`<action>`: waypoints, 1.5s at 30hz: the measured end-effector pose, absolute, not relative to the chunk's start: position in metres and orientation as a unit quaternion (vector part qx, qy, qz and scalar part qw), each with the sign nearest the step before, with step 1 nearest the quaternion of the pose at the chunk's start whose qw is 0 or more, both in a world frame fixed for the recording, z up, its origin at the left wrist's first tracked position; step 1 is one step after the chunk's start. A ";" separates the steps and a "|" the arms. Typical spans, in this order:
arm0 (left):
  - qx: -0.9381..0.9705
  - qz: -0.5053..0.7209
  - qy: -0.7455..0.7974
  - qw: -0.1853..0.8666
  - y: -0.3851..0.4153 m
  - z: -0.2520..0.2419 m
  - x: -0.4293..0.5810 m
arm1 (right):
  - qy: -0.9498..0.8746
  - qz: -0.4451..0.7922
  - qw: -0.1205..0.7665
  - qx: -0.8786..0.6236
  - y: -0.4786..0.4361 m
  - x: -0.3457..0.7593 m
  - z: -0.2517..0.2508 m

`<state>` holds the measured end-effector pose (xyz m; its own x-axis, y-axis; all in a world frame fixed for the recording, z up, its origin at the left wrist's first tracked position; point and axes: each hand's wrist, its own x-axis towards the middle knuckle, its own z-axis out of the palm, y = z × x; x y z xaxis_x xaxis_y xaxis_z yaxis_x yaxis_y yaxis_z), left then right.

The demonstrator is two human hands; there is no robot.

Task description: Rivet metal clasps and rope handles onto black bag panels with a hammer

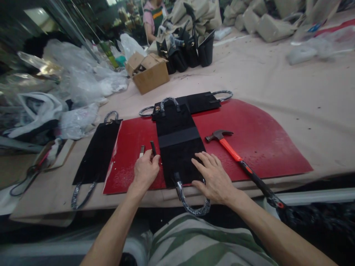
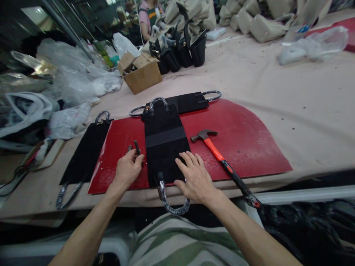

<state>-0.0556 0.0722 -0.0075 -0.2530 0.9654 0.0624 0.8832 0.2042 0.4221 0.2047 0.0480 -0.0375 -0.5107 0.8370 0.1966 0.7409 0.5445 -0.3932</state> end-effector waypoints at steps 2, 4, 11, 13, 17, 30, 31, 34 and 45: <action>0.598 0.048 0.799 0.049 0.075 -0.002 -0.060 | -0.859 0.128 0.181 -0.461 0.048 0.204 -0.038; 0.603 -0.032 0.797 0.006 0.076 -0.001 -0.058 | -0.861 0.125 0.177 -0.460 0.049 0.204 -0.038; 0.608 -0.026 0.792 -0.039 0.078 0.000 -0.076 | -0.872 0.082 0.193 -0.442 0.051 0.206 -0.045; 0.582 -0.008 0.813 -0.019 0.082 0.004 -0.094 | -0.874 0.064 0.205 -0.436 0.053 0.207 -0.051; 0.532 0.001 0.845 0.051 0.093 0.011 -0.125 | -0.878 0.039 0.227 -0.419 0.058 0.207 -0.059; 0.523 -0.050 0.839 0.144 0.107 0.010 -0.135 | -0.882 0.036 0.218 -0.417 0.059 0.206 -0.057; 0.519 -0.044 0.842 0.139 0.105 0.009 -0.139 | -0.881 0.039 0.218 -0.418 0.059 0.206 -0.057; 0.514 -0.024 0.846 0.138 0.098 0.006 -0.154 | -0.880 0.043 0.222 -0.417 0.059 0.206 -0.057; 0.482 0.076 0.871 0.059 0.051 0.005 -0.187 | -0.885 0.001 0.270 -0.378 0.069 0.210 -0.074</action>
<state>-0.1866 0.0514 0.0049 -0.5276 0.8490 -0.0296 0.8308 0.5230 0.1903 0.2099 0.0691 -0.0738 -0.5680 0.6704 0.4774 0.6695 0.7137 -0.2058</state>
